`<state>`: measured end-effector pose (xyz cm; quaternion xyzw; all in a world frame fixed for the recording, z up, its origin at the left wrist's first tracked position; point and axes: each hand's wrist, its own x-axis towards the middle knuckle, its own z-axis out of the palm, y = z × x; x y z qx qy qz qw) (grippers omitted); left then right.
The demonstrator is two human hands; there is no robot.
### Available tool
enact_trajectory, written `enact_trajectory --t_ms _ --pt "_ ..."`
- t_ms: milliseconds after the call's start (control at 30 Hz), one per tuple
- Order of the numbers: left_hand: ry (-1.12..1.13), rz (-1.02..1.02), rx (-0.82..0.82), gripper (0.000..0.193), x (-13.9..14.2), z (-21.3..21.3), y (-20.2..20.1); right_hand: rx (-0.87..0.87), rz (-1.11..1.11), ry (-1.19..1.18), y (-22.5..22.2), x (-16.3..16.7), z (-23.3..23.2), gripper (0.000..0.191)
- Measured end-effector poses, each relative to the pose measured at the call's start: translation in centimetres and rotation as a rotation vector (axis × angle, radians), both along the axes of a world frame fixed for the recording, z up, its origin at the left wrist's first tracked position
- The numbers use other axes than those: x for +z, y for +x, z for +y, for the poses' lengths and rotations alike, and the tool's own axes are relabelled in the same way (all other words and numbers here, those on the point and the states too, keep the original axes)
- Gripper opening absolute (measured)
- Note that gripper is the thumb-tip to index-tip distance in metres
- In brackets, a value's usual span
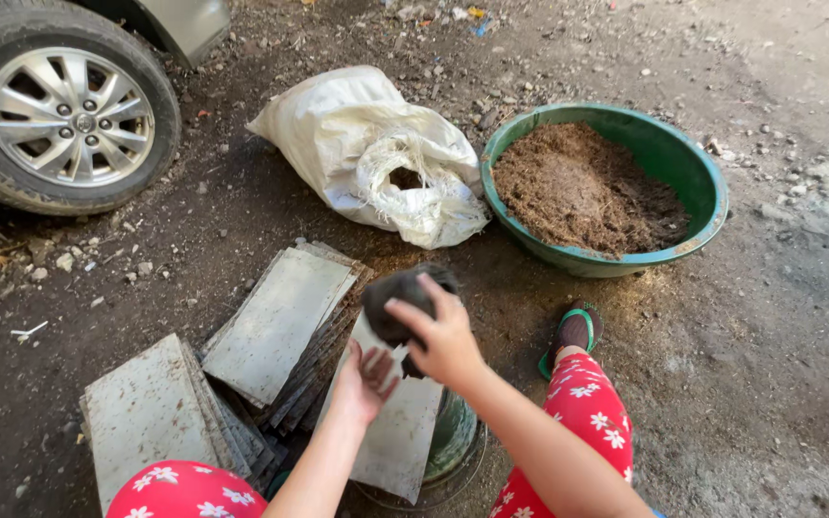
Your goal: The person sits on a small stool and wipes rectangular tiles with a dark cloth. They pick up tiles from a stack, wipe them, and place them on a separate stack. The person repeats this process throughout the clip.
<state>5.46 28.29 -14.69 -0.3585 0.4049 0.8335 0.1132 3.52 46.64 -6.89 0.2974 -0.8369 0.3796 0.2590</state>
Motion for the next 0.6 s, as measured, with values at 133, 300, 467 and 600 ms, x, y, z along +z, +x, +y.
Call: enact_trajectory --t_ms 133,300,467,600 --pt "0.34 0.405 -0.069 0.051 3.5 3.2 -2.8 0.109 0.122 0.065 -0.3 -1.3 -1.7 0.074" --pt "0.42 0.727 -0.349 0.056 9.1 0.4 -3.8 -0.316 -0.004 0.213 -6.4 -2.9 1.4 0.074" --pt "-0.026 0.638 -0.255 0.064 12.2 -2.6 -3.9 -0.486 -0.163 0.061 -9.7 -3.2 2.9 0.076" --pt "0.045 0.099 -0.168 0.075 9.4 -1.5 -3.6 -0.19 0.059 -0.034 -6.2 -1.9 -0.9 0.077"
